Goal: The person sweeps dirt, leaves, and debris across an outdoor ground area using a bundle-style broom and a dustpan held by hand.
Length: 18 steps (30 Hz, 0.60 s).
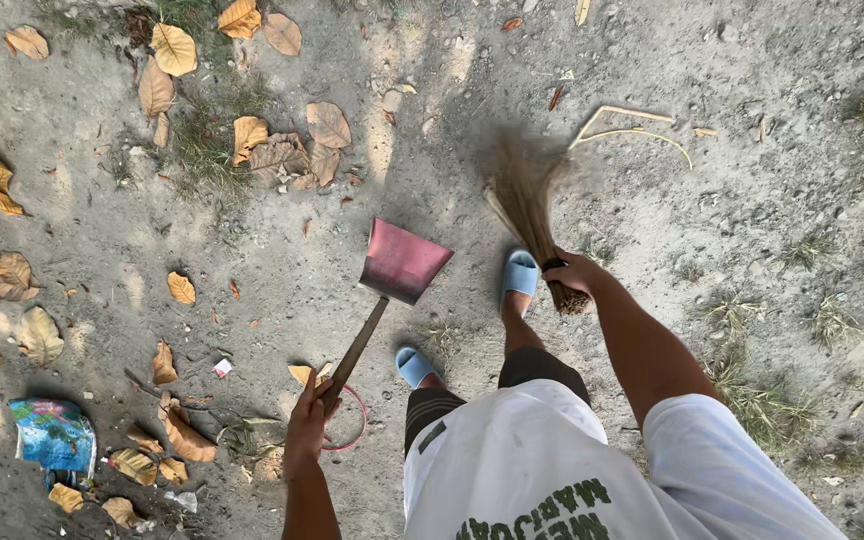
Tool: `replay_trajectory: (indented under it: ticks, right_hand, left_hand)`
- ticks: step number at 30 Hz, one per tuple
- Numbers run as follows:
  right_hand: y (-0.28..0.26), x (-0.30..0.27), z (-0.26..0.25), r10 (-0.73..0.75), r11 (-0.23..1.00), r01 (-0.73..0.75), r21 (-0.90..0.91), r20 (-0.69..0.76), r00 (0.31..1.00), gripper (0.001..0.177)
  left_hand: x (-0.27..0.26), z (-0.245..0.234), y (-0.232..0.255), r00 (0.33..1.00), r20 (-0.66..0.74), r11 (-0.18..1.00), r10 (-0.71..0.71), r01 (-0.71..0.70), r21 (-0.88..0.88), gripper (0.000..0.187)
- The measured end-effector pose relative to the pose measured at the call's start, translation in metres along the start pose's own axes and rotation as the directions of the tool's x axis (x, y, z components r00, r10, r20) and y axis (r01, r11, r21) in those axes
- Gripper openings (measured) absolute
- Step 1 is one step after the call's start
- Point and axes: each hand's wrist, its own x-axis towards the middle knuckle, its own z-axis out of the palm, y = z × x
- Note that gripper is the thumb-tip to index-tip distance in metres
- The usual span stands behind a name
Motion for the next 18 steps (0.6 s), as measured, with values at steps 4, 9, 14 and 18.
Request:
replay_trajectory:
  ticks: [4, 9, 14, 18]
  right_hand:
    - [-0.053, 0.004, 0.030, -0.156, 0.965, 0.198, -0.170, 0.236, 0.959, 0.094]
    - [-0.070, 0.000, 0.044, -0.428, 0.883, 0.447, -0.143, 0.145, 0.892, 0.093]
    - [-0.041, -0.020, -0.001, -0.244, 0.963, 0.204, -0.176, -0.254, 0.936, 0.094]
    - [-0.024, -0.020, -0.037, -0.002, 0.997, 0.028, 0.073, -0.325, 0.946, 0.094]
  left_hand:
    - [-0.015, 0.017, 0.007, 0.999, -0.034, 0.988, -0.015, 0.010, -0.152, 0.061]
    - [-0.018, 0.035, 0.026, 0.997, -0.075, 0.974, -0.032, 0.015, -0.224, 0.057]
    - [-0.003, 0.039, 0.022, 1.000, -0.024, 0.982, -0.002, -0.003, -0.187, 0.058]
    - [0.006, 0.036, 0.007, 0.999, -0.016, 0.981, -0.043, 0.039, -0.191, 0.057]
